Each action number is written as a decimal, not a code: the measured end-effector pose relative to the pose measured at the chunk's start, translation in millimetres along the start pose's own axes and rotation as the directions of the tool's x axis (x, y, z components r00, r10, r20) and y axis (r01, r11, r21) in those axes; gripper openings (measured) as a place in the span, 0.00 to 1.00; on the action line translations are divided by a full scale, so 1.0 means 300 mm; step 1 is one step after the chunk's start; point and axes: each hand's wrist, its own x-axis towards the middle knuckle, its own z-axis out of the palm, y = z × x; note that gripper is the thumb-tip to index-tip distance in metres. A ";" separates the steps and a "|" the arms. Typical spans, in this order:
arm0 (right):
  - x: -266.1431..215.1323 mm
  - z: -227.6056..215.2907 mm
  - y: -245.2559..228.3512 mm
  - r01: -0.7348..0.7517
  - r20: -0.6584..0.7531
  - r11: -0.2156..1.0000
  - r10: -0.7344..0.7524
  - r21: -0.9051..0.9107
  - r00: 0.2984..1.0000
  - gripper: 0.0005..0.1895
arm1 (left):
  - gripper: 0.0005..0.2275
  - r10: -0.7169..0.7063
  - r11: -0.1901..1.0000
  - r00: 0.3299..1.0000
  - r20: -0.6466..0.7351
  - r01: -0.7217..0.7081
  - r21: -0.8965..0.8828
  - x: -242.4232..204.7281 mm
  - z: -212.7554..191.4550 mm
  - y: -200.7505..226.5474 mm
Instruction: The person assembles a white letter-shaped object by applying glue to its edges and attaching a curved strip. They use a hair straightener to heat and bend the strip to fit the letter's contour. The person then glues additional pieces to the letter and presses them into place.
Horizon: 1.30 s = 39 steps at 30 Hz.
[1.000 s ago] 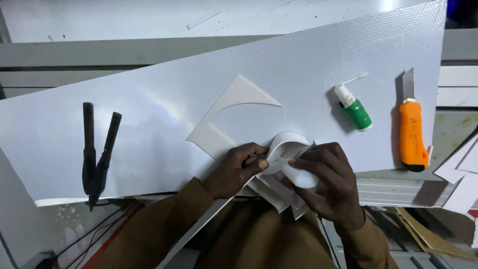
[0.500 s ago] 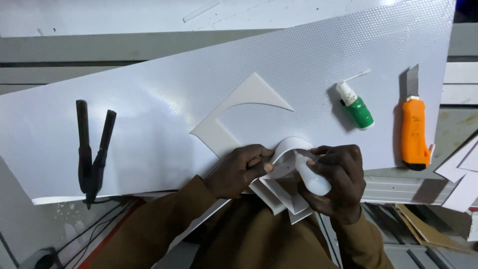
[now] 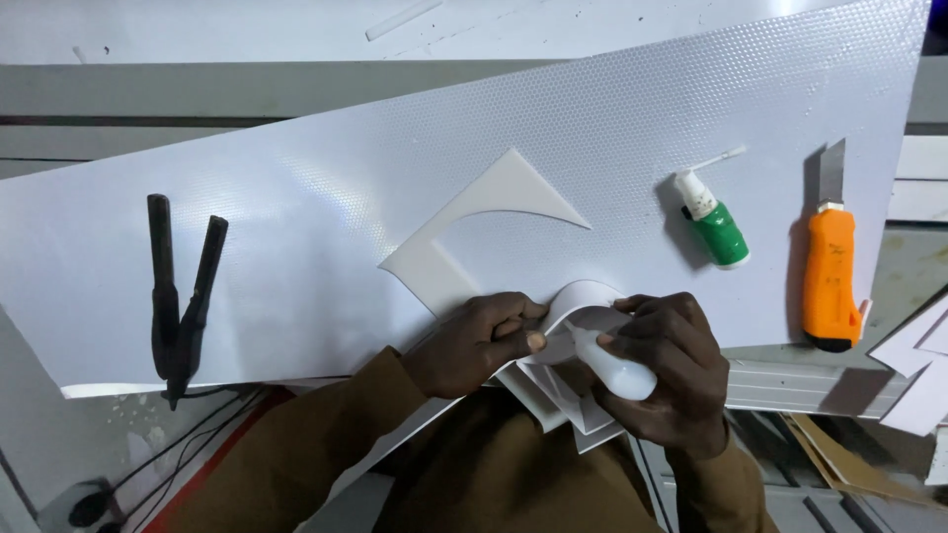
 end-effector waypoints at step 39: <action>-0.129 -0.018 -0.007 -0.354 0.020 0.868 0.385 -0.348 0.923 0.18 | 0.14 0.056 0.998 0.997 -0.044 -0.058 -0.040 0.014 0.072 -0.094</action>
